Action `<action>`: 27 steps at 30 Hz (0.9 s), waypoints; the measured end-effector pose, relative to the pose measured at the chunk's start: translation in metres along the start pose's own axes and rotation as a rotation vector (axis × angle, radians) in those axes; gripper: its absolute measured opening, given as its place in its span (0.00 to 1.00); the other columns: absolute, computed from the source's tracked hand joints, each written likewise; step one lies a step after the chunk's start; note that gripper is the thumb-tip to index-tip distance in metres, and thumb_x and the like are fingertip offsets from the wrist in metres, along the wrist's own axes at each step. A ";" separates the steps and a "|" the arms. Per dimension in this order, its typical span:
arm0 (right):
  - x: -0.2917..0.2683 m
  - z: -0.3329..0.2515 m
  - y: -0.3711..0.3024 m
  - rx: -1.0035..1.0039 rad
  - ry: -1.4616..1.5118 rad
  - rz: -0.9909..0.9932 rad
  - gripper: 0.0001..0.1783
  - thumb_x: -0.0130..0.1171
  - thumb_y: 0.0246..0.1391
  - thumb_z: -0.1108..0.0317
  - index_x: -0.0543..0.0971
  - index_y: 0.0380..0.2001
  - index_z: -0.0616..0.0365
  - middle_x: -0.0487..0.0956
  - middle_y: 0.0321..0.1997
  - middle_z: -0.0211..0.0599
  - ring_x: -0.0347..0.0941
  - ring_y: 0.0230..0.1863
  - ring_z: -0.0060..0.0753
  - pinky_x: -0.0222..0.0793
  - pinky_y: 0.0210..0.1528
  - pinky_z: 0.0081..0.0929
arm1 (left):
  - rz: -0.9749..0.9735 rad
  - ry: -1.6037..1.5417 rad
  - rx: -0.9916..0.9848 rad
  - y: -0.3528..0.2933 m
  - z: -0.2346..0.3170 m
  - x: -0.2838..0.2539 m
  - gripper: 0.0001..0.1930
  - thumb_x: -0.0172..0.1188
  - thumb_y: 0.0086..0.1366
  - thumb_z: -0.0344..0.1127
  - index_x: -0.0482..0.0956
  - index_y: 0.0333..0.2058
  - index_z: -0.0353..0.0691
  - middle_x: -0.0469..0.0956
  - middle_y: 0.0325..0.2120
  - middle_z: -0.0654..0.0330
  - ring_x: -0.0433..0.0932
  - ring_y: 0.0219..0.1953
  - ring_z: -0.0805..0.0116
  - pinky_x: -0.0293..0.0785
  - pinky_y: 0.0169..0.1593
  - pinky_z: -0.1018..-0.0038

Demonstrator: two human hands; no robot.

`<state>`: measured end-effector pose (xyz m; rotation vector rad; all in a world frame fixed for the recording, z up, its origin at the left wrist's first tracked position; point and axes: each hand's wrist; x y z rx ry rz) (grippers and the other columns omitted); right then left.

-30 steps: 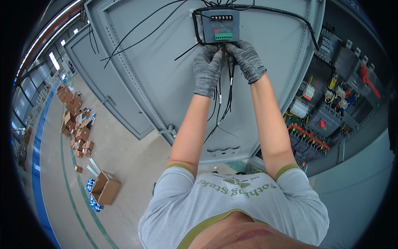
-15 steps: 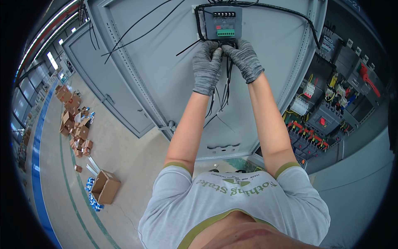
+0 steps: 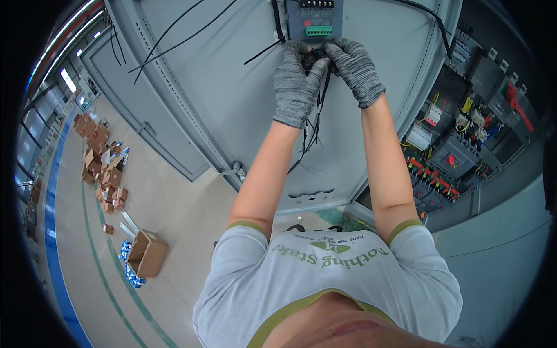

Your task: The person organizes and secures a bundle of black wires inside an open electrical cabinet. They use a yellow-handled tool to strip wire ends and attach white labels to individual wires, then bundle them together with a zip tie.

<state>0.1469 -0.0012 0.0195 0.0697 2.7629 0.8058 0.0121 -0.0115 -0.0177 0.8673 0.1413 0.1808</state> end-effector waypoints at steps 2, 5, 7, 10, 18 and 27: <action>-0.001 0.001 0.000 -0.036 -0.067 -0.022 0.16 0.55 0.57 0.62 0.79 0.40 0.65 0.80 0.31 0.41 0.75 0.32 0.30 0.72 0.38 0.28 | -0.003 -0.013 0.031 0.001 0.003 -0.001 0.17 0.64 0.57 0.25 0.67 0.42 0.37 0.73 0.33 0.61 0.74 0.34 0.76 0.73 0.42 0.79; -0.004 0.002 -0.002 -0.105 -0.192 -0.047 0.16 0.55 0.56 0.61 0.79 0.40 0.63 0.80 0.33 0.45 0.76 0.34 0.38 0.71 0.42 0.32 | -0.046 -0.061 0.005 0.003 0.003 -0.005 0.16 0.63 0.57 0.23 0.67 0.41 0.36 0.74 0.33 0.61 0.74 0.35 0.76 0.73 0.42 0.80; -0.008 0.002 0.000 -0.163 -0.314 -0.046 0.16 0.54 0.56 0.61 0.79 0.40 0.61 0.80 0.35 0.48 0.76 0.36 0.44 0.71 0.43 0.35 | -0.083 -0.170 -0.054 0.006 0.003 -0.009 0.15 0.62 0.57 0.23 0.67 0.40 0.36 0.74 0.32 0.61 0.75 0.34 0.76 0.73 0.42 0.80; -0.006 -0.006 0.000 -0.289 -0.484 0.019 0.14 0.54 0.55 0.61 0.79 0.38 0.59 0.79 0.37 0.50 0.75 0.40 0.51 0.70 0.46 0.39 | -0.101 -0.203 -0.046 0.012 -0.006 -0.013 0.14 0.59 0.58 0.21 0.66 0.41 0.37 0.75 0.30 0.61 0.75 0.33 0.77 0.74 0.40 0.80; -0.006 -0.015 -0.008 -0.372 -0.597 0.051 0.11 0.53 0.55 0.62 0.79 0.35 0.57 0.79 0.35 0.46 0.75 0.40 0.50 0.70 0.46 0.40 | 0.005 0.393 0.234 0.006 0.015 -0.017 0.16 0.59 0.56 0.22 0.64 0.41 0.39 0.75 0.26 0.58 0.76 0.28 0.68 0.74 0.36 0.73; -0.007 -0.015 -0.005 -0.379 -0.599 0.013 0.12 0.54 0.56 0.61 0.78 0.36 0.58 0.80 0.34 0.47 0.76 0.39 0.50 0.71 0.45 0.39 | 0.024 -0.012 0.002 -0.003 0.010 -0.010 0.18 0.63 0.57 0.25 0.63 0.42 0.37 0.75 0.29 0.59 0.77 0.34 0.71 0.75 0.38 0.77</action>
Point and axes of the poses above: each hand's wrist, its own y-axis towards the middle knuckle, its own x-axis out of the palm, z = x × y
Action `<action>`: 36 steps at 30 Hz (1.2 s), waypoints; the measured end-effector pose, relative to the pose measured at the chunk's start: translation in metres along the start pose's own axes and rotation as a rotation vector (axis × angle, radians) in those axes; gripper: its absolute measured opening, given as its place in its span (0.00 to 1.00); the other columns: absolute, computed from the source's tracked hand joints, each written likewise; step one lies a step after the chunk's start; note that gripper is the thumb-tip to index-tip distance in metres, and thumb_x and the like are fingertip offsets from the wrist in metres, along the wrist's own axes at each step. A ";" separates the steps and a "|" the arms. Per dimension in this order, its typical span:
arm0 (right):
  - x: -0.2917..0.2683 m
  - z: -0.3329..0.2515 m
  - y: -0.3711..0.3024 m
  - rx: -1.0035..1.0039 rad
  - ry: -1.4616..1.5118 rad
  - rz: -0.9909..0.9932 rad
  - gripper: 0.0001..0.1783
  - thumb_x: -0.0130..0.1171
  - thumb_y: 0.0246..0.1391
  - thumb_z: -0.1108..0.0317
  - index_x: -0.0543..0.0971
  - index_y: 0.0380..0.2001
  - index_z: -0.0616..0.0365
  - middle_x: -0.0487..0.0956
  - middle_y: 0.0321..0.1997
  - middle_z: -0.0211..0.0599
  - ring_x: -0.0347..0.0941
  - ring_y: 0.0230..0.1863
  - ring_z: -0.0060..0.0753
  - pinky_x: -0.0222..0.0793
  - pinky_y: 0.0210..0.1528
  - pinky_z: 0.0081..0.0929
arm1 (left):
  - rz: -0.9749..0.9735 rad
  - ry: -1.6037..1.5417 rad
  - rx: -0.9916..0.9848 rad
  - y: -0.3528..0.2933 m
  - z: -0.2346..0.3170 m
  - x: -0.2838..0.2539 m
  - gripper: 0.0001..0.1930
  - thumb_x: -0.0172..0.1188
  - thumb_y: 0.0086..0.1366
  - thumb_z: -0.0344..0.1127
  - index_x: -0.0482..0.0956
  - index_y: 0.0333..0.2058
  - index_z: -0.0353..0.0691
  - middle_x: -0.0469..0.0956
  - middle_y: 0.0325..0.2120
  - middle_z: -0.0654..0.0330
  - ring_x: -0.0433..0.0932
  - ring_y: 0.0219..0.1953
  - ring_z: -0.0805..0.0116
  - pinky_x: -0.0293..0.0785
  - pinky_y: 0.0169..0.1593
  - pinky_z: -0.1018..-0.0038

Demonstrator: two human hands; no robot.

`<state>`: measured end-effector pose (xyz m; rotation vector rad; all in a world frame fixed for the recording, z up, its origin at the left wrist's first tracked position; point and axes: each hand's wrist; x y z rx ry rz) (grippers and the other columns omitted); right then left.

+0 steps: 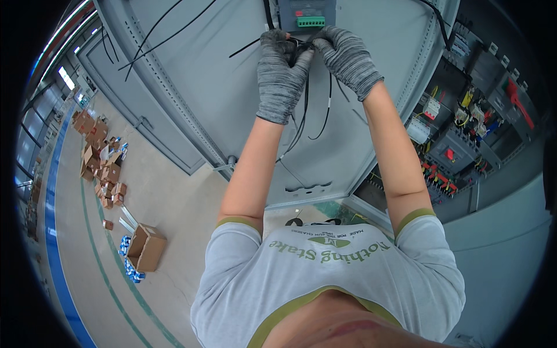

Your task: The person organizes and secures a bundle of black wires inside an open electrical cabinet. They use a yellow-handled tool to strip wire ends and attach white labels to individual wires, then bundle them together with a zip tie.

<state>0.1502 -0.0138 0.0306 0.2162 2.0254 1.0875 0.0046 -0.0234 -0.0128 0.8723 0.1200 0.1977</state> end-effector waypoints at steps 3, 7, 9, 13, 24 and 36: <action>0.000 -0.001 -0.002 0.030 -0.027 0.010 0.12 0.53 0.56 0.61 0.78 0.34 0.57 0.80 0.33 0.46 0.75 0.39 0.50 0.71 0.44 0.41 | -0.028 0.328 0.038 -0.007 0.024 -0.002 0.17 0.66 0.55 0.31 0.69 0.40 0.37 0.77 0.30 0.58 0.78 0.34 0.69 0.75 0.38 0.75; 0.002 0.000 -0.001 0.006 -0.016 0.011 0.12 0.51 0.56 0.61 0.78 0.34 0.57 0.79 0.33 0.46 0.75 0.38 0.50 0.71 0.44 0.42 | 0.041 0.663 0.277 -0.008 0.019 0.002 0.13 0.66 0.56 0.40 0.75 0.33 0.38 0.78 0.30 0.56 0.79 0.31 0.61 0.75 0.35 0.67; 0.002 0.000 -0.001 -0.008 -0.008 0.032 0.12 0.51 0.56 0.61 0.78 0.34 0.57 0.79 0.33 0.46 0.75 0.38 0.50 0.71 0.44 0.43 | 0.026 0.639 0.249 -0.007 0.015 0.002 0.13 0.65 0.56 0.39 0.75 0.33 0.38 0.78 0.29 0.56 0.79 0.30 0.60 0.75 0.35 0.67; 0.004 0.003 -0.003 -0.049 -0.009 0.075 0.11 0.51 0.56 0.62 0.78 0.34 0.56 0.79 0.32 0.46 0.75 0.37 0.51 0.70 0.43 0.42 | 0.034 0.667 0.269 -0.008 0.010 0.002 0.10 0.63 0.58 0.36 0.75 0.34 0.38 0.78 0.29 0.54 0.79 0.30 0.57 0.74 0.34 0.64; 0.003 -0.001 -0.006 -0.021 0.009 0.075 0.08 0.53 0.55 0.65 0.79 0.34 0.54 0.80 0.34 0.43 0.76 0.38 0.47 0.71 0.44 0.38 | 0.054 0.584 0.360 -0.006 0.000 0.000 0.06 0.60 0.60 0.30 0.74 0.34 0.37 0.78 0.26 0.52 0.78 0.29 0.53 0.73 0.32 0.63; -0.003 0.006 -0.003 -0.022 0.156 -0.010 0.13 0.61 0.53 0.61 0.81 0.37 0.57 0.82 0.32 0.38 0.77 0.34 0.33 0.72 0.42 0.28 | -0.233 -0.347 -0.080 0.011 0.001 -0.015 0.09 0.51 0.63 0.21 0.68 0.42 0.32 0.78 0.32 0.54 0.80 0.33 0.70 0.76 0.40 0.78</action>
Point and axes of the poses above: each hand's wrist, its own y-axis towards the middle knuckle, its own x-axis out of the palm, z = x × y
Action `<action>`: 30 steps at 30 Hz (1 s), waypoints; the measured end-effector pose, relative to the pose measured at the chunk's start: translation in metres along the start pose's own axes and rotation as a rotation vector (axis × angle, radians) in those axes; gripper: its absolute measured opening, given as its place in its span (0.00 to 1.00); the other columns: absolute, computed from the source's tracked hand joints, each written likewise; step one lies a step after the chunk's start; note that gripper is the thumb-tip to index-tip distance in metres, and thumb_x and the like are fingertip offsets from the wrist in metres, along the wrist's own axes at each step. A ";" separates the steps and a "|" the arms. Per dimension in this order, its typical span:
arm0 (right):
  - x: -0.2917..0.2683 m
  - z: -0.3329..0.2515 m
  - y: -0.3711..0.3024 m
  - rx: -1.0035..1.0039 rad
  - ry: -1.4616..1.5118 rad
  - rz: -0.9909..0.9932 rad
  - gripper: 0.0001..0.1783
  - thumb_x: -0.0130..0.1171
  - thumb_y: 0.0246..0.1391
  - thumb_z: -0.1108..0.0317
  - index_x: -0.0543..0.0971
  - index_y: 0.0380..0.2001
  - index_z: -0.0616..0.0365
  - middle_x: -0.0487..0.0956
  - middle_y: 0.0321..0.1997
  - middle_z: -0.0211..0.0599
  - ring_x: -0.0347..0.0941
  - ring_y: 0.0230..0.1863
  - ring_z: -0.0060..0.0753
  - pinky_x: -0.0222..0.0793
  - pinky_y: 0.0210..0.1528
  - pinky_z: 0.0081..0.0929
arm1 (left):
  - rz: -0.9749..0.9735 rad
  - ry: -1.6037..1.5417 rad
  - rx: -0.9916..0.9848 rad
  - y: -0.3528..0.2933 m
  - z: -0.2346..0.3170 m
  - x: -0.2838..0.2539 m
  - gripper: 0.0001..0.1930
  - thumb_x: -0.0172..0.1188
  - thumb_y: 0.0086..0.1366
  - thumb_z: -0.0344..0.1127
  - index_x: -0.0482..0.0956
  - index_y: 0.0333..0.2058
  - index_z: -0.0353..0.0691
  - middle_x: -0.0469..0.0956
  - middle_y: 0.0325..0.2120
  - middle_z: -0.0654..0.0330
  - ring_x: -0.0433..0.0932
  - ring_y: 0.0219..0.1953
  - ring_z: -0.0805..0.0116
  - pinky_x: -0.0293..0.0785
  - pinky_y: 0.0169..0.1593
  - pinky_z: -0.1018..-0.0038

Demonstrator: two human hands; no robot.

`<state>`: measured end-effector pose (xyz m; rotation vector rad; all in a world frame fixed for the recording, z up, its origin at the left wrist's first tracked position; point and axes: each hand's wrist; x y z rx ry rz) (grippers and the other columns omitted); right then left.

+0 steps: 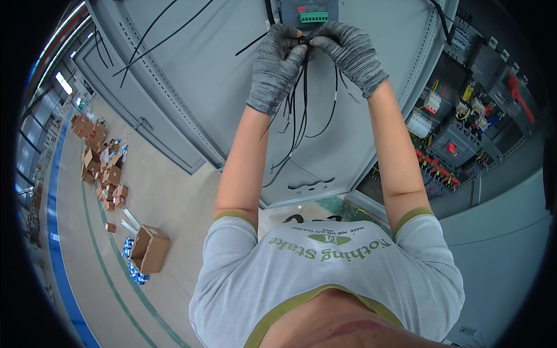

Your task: The person organizes and secures a bundle of black wires inside an open electrical cabinet. They use a yellow-handled tool to strip wire ends and attach white labels to individual wires, then bundle them together with a zip tie.

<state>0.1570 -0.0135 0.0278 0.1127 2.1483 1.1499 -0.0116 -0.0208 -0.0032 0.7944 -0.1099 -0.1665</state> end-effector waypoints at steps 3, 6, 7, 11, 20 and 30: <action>0.007 0.002 0.000 0.033 0.022 0.058 0.12 0.61 0.54 0.61 0.81 0.37 0.57 0.81 0.32 0.38 0.77 0.33 0.31 0.72 0.41 0.27 | -0.022 0.020 -0.032 0.005 0.002 0.002 0.10 0.51 0.62 0.20 0.67 0.43 0.32 0.78 0.31 0.54 0.80 0.33 0.70 0.76 0.40 0.78; 0.008 0.003 -0.002 0.054 0.119 0.050 0.12 0.60 0.54 0.62 0.81 0.38 0.57 0.81 0.31 0.35 0.76 0.32 0.27 0.72 0.40 0.25 | -0.008 -0.013 -0.053 0.004 0.008 0.006 0.10 0.52 0.61 0.20 0.68 0.42 0.32 0.77 0.31 0.54 0.80 0.32 0.70 0.76 0.40 0.78; 0.005 0.002 -0.001 0.077 0.146 0.027 0.12 0.60 0.55 0.63 0.81 0.38 0.57 0.81 0.31 0.34 0.76 0.32 0.26 0.72 0.40 0.24 | -0.015 -0.023 -0.039 0.005 0.007 0.006 0.10 0.53 0.61 0.20 0.68 0.42 0.32 0.77 0.30 0.55 0.80 0.32 0.70 0.76 0.40 0.78; 0.005 0.011 -0.006 0.210 0.441 0.124 0.11 0.59 0.56 0.66 0.81 0.40 0.59 0.81 0.33 0.31 0.75 0.33 0.21 0.72 0.40 0.23 | 0.025 0.050 0.015 0.003 0.008 0.008 0.12 0.58 0.61 0.23 0.70 0.44 0.33 0.78 0.33 0.56 0.78 0.35 0.73 0.76 0.41 0.79; 0.004 0.006 -0.018 0.317 0.393 0.126 0.11 0.58 0.55 0.68 0.81 0.38 0.63 0.82 0.31 0.35 0.75 0.32 0.23 0.71 0.38 0.22 | 0.194 0.209 0.097 0.007 -0.013 0.017 0.09 0.60 0.59 0.23 0.75 0.39 0.33 0.78 0.29 0.61 0.77 0.33 0.77 0.74 0.41 0.82; 0.012 0.016 -0.017 0.478 0.900 0.062 0.13 0.54 0.59 0.65 0.78 0.43 0.61 0.81 0.30 0.30 0.73 0.29 0.18 0.69 0.32 0.17 | 0.233 0.504 0.204 0.007 -0.019 0.023 0.09 0.58 0.62 0.27 0.79 0.41 0.35 0.80 0.29 0.60 0.77 0.32 0.76 0.73 0.39 0.80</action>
Point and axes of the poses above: each hand's wrist, its own y-axis towards the middle knuckle, its own x-axis out of the palm, z = x × y
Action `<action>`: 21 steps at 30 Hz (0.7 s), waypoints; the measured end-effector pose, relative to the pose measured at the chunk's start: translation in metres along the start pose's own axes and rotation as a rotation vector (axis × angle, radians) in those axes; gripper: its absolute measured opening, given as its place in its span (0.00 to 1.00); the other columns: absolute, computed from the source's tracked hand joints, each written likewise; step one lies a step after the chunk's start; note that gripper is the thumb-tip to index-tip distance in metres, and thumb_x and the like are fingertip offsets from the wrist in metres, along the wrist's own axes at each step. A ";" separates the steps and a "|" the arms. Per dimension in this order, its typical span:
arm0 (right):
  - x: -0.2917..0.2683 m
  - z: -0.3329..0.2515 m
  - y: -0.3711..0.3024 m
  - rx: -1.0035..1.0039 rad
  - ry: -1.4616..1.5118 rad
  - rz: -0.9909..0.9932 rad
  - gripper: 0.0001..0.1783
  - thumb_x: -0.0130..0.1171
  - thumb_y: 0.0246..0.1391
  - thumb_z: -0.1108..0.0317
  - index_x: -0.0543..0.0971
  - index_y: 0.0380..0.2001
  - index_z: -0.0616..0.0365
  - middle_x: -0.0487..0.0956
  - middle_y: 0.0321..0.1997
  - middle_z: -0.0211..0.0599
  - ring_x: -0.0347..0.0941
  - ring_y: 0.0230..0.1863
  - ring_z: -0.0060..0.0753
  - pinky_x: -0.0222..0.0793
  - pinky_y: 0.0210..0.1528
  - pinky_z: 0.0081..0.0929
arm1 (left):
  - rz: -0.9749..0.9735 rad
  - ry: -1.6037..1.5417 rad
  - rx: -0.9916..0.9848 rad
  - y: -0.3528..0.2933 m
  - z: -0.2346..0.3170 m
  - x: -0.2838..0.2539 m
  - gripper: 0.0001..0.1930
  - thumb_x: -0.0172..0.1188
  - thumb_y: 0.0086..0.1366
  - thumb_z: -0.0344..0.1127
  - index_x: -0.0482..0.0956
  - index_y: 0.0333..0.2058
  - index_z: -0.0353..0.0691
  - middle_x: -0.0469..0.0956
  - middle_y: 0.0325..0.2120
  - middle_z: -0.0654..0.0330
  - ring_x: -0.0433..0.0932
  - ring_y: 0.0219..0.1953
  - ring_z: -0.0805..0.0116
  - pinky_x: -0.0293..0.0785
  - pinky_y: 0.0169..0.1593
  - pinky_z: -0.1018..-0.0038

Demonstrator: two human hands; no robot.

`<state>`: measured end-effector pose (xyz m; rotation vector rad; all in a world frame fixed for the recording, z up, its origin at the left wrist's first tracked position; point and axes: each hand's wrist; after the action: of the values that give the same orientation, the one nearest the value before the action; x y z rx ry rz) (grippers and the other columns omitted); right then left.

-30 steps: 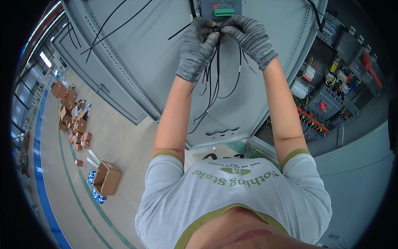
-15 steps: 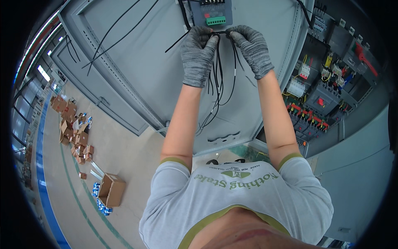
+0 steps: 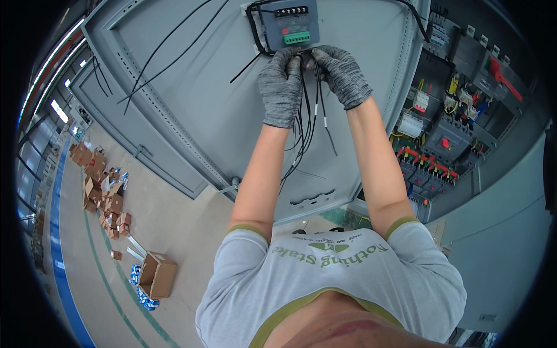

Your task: The person organizes and secures a bundle of black wires inside an open electrical cabinet. They use a yellow-handled tool to strip wire ends and attach white labels to individual wires, then bundle them together with a zip tie.

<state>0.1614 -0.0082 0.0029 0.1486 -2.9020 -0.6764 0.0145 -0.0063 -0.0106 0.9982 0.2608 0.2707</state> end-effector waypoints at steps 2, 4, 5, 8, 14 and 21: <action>-0.003 0.006 0.003 0.023 0.081 -0.028 0.14 0.54 0.60 0.65 0.78 0.44 0.61 0.81 0.31 0.30 0.73 0.30 0.19 0.69 0.32 0.17 | -0.007 -0.040 -0.036 0.000 0.003 0.000 0.09 0.56 0.62 0.31 0.79 0.40 0.37 0.80 0.32 0.50 0.80 0.34 0.55 0.73 0.40 0.68; -0.004 0.007 0.000 0.044 0.060 -0.045 0.14 0.54 0.60 0.64 0.77 0.45 0.61 0.81 0.32 0.30 0.74 0.31 0.19 0.70 0.33 0.17 | -0.028 0.008 -0.006 0.000 0.006 -0.004 0.09 0.56 0.62 0.32 0.79 0.40 0.38 0.81 0.32 0.51 0.80 0.34 0.56 0.74 0.40 0.67; -0.001 0.001 -0.005 0.031 0.033 0.000 0.13 0.55 0.59 0.65 0.78 0.43 0.62 0.81 0.33 0.31 0.75 0.32 0.22 0.72 0.36 0.21 | -0.039 0.005 -0.017 0.000 0.006 -0.005 0.09 0.56 0.63 0.31 0.79 0.40 0.37 0.81 0.31 0.54 0.79 0.33 0.62 0.73 0.39 0.71; -0.003 -0.003 0.005 -0.399 -0.545 0.071 0.12 0.58 0.56 0.67 0.79 0.40 0.63 0.82 0.34 0.34 0.76 0.34 0.26 0.73 0.40 0.25 | -0.057 0.010 -0.023 0.000 0.005 -0.007 0.10 0.56 0.64 0.30 0.79 0.42 0.36 0.81 0.29 0.58 0.78 0.30 0.74 0.73 0.37 0.77; 0.009 -0.016 -0.001 -0.641 -1.146 0.158 0.09 0.58 0.51 0.67 0.80 0.36 0.56 0.77 0.32 0.40 0.75 0.34 0.43 0.72 0.40 0.34 | -0.015 0.075 0.083 0.001 -0.001 -0.006 0.10 0.58 0.63 0.31 0.79 0.42 0.36 0.82 0.29 0.57 0.78 0.29 0.74 0.73 0.38 0.76; 0.008 -0.017 0.002 -0.686 -1.272 0.111 0.08 0.53 0.53 0.64 0.76 0.32 0.57 0.76 0.33 0.43 0.74 0.37 0.47 0.72 0.42 0.40 | -0.003 0.162 0.102 0.001 0.003 -0.009 0.09 0.59 0.62 0.31 0.79 0.41 0.37 0.81 0.28 0.56 0.78 0.27 0.71 0.73 0.36 0.76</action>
<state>0.1565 -0.0153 0.0202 -0.7936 -3.3147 -2.3472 0.0067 -0.0114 -0.0075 1.0780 0.4267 0.3383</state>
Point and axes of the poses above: each hand's wrist, its own y-axis towards the middle knuckle, its own x-axis out of the palm, z = x × y
